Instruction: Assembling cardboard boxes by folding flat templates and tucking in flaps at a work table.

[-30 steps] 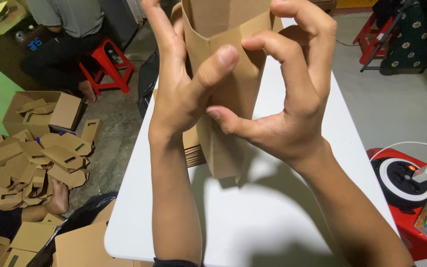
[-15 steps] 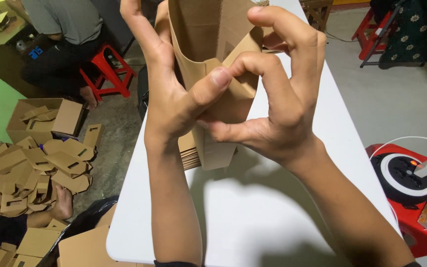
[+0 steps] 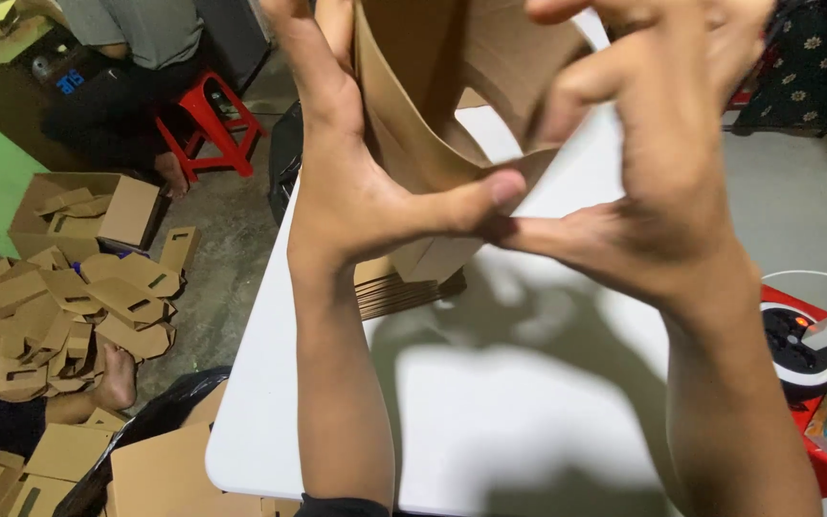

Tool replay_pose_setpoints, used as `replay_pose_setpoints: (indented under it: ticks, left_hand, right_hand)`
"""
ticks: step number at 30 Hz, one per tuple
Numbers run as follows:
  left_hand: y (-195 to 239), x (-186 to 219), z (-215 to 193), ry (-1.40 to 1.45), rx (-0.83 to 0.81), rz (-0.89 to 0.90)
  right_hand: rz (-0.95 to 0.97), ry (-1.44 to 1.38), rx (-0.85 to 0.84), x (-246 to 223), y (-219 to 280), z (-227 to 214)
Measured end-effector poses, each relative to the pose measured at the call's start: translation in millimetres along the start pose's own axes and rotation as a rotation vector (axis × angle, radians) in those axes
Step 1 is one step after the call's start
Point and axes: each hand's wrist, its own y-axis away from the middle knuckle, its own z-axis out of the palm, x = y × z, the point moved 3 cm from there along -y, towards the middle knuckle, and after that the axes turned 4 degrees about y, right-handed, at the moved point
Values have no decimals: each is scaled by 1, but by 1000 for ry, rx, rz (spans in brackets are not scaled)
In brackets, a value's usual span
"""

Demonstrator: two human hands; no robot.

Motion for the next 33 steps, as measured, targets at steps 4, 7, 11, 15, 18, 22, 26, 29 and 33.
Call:
replay_pose_setpoints:
  ticks: [4,7,11,15,18,22,26,29,33]
  left_hand:
    - [-8,-1,3,-48,69,-59]
    - [-18,12,11,-46,239,-80]
    - [-30,45,33,108,244,-136]
    - [-27,25,25,247,135,-60]
    - [-33,32,7,302,231,-244]
    - [-4,-45,4,1036,-22,-508]
    - [12,-109,25,1184,-317,-325]
    - [-11,-69,39,1019,-266,-352]
    - [-33,-17,37,816,32,-384]
  right_hand:
    - [88,140,83,14,19,-8]
    - [97,105,94,-4,6,-5]
    - [347,-156,-62,-4,4,25]
    - [331,-234,-4,16,18,30]
    - [329,-535,-13,42,38,22]
    - [490,-765,42,63,36,39]
    - [312,-819,136,72,22,59]
    - [286,-509,154,72,20,67]
    - [447,-445,305,63,30,71]
